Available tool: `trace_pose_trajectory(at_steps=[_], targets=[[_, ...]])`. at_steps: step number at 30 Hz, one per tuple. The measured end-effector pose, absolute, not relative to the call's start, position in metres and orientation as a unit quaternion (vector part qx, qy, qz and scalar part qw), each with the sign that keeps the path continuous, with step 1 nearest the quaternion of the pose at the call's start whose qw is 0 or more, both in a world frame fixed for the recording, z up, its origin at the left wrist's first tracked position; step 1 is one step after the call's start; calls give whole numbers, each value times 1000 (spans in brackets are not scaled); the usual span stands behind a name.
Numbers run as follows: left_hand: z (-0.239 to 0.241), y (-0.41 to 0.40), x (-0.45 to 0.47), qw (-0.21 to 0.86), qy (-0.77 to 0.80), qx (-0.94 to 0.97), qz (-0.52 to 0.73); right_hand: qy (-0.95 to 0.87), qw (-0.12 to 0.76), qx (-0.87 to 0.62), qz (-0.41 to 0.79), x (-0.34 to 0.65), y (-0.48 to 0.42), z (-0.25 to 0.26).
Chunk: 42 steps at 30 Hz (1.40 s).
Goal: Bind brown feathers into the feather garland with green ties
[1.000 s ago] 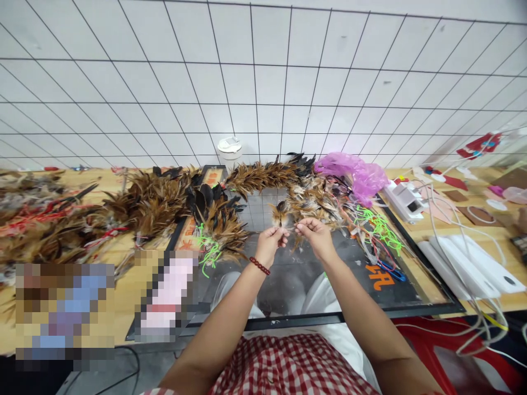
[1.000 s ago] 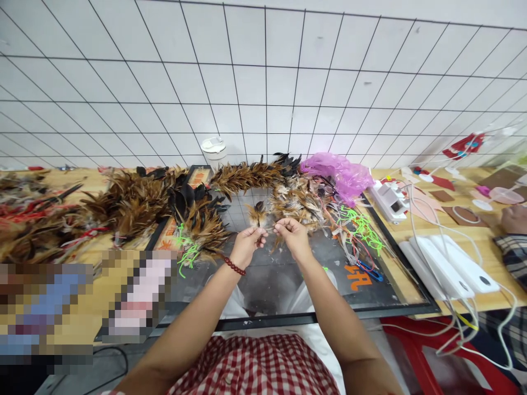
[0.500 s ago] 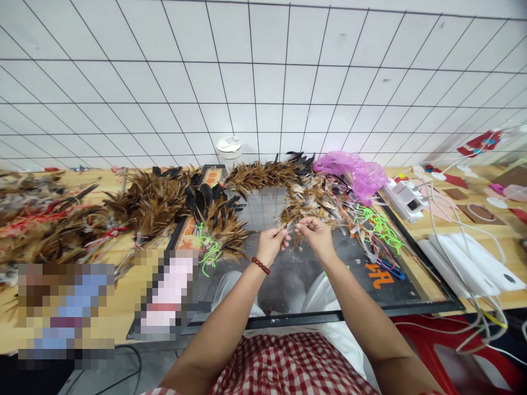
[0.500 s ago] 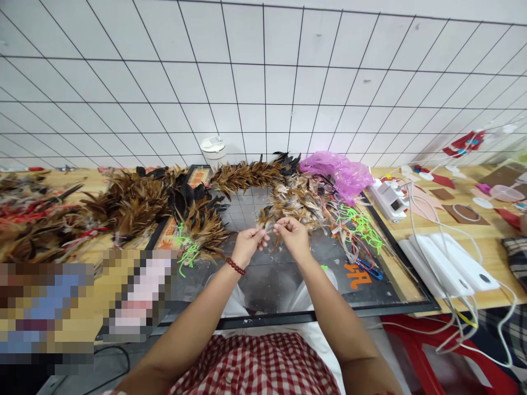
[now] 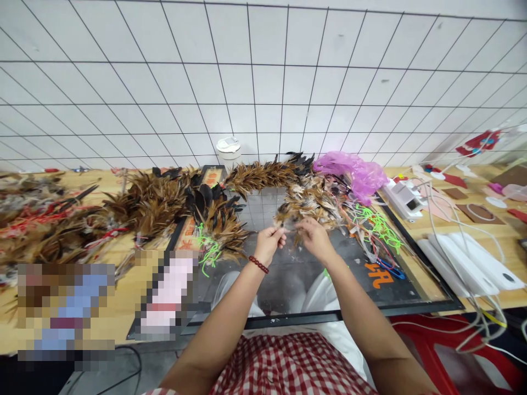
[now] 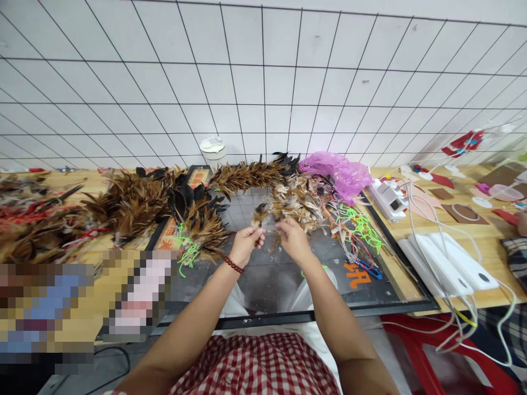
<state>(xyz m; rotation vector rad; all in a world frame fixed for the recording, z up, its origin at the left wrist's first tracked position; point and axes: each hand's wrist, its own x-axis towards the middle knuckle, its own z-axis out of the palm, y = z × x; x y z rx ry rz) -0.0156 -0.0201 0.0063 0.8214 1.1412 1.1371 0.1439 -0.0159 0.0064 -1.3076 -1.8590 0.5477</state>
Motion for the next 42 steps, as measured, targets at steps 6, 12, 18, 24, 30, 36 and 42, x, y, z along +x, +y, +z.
trace_pose_trajectory(at_steps=[6,12,18,24,30,36,42], targets=[[6,-17,-18,608,496,328,526,-814,206,-541,53,148,-24,17],[7,-18,-17,618,484,308,538,-657,438,-546,281,143,-19,17],[12,-22,-15,640,475,306,521,-457,483,-489,565,128,-21,21],[10,-22,-14,654,480,314,492,-448,525,-485,537,125,-21,20],[7,-23,-14,659,474,346,470,-459,543,-487,507,127,-19,14],[6,-25,-11,645,481,426,413,-481,538,-490,489,129,-16,8],[7,-20,-16,632,474,310,529,-638,473,-552,253,153,-10,6]])
